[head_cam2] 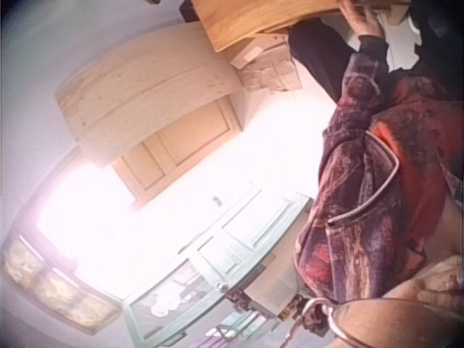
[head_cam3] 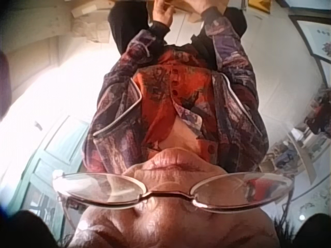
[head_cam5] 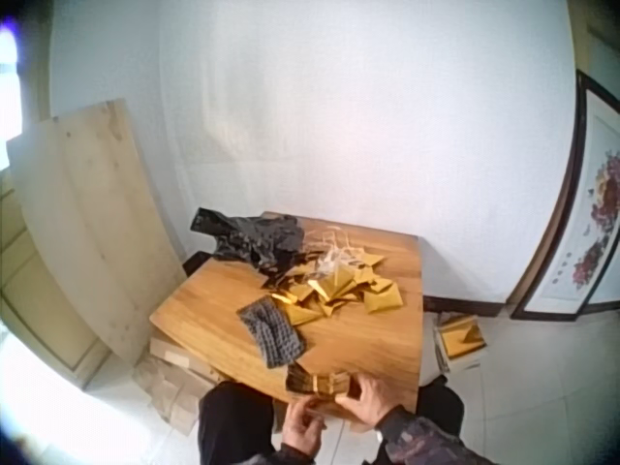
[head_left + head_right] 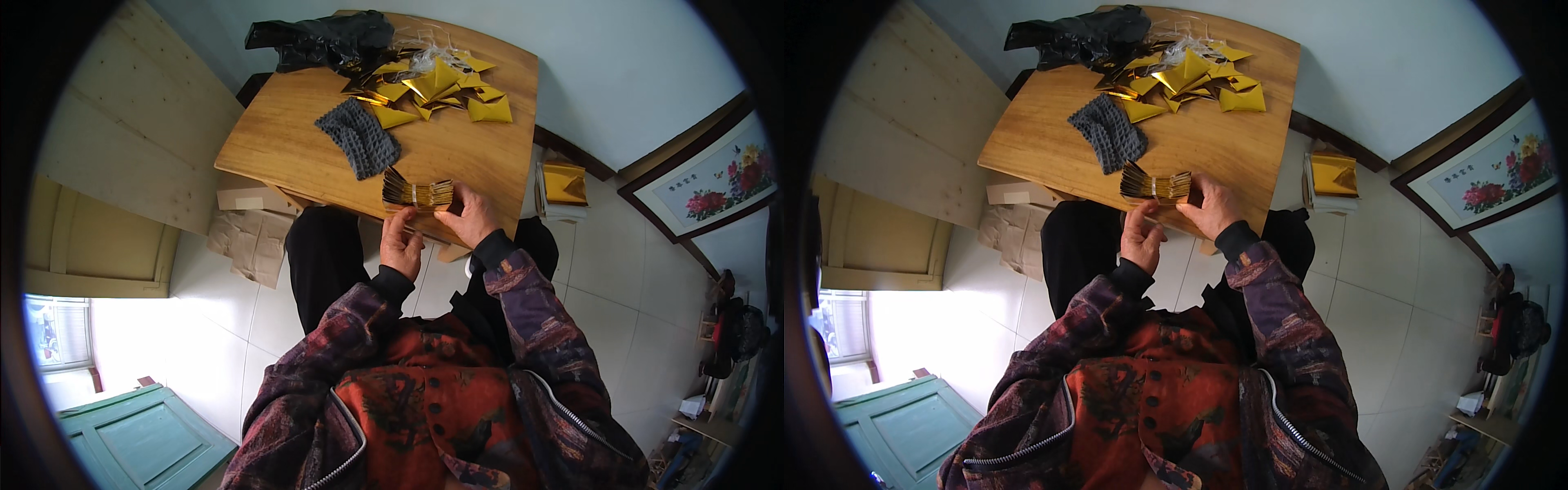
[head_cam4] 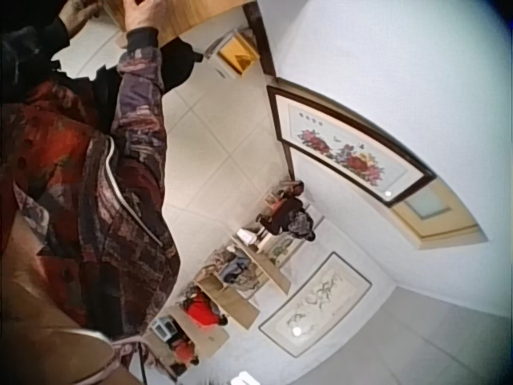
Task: The person sits on the floor and repeatedly gathers small yellow paper packets, stacks them, and ties them into bundles using white string. The person then places the finished bundles into a black plastic bag on the table.
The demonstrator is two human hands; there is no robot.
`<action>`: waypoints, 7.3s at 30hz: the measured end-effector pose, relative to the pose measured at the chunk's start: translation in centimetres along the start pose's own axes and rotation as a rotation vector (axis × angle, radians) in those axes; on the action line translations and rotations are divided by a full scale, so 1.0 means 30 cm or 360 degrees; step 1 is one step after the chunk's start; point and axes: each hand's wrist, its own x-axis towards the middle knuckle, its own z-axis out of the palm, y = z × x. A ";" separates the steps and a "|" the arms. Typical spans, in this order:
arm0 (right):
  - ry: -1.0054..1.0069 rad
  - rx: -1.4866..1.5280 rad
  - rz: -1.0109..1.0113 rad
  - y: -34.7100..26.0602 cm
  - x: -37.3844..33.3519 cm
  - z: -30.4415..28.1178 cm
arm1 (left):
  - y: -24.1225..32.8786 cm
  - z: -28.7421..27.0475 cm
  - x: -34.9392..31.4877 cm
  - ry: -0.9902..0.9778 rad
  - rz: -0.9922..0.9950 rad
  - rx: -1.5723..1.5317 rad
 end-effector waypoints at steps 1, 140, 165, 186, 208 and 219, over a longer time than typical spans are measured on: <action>-0.0002 0.0009 0.0005 0.001 0.000 0.000 | 0.001 -0.003 0.002 -0.0016 0.0026 0.0040; 0.0018 0.0022 -0.0019 -0.041 -0.013 0.001 | 0.007 -0.100 0.019 -0.0084 -0.0319 -0.0204; 0.0083 -0.0333 -0.0128 -0.056 0.013 0.005 | 0.084 -0.131 0.234 -0.0326 0.0115 0.0096; 0.0657 -0.0258 -0.1137 -0.338 -0.159 -0.105 | 0.383 -0.231 -0.022 0.0052 0.1065 0.0484; 0.0573 -0.0600 -0.1181 -0.298 -0.302 -0.135 | 0.448 -0.263 -0.104 -0.0860 -0.0678 -0.1146; 0.0561 -0.0466 -0.0982 -0.316 -0.328 -0.122 | 0.422 -0.254 -0.143 -0.0665 -0.0665 -0.1210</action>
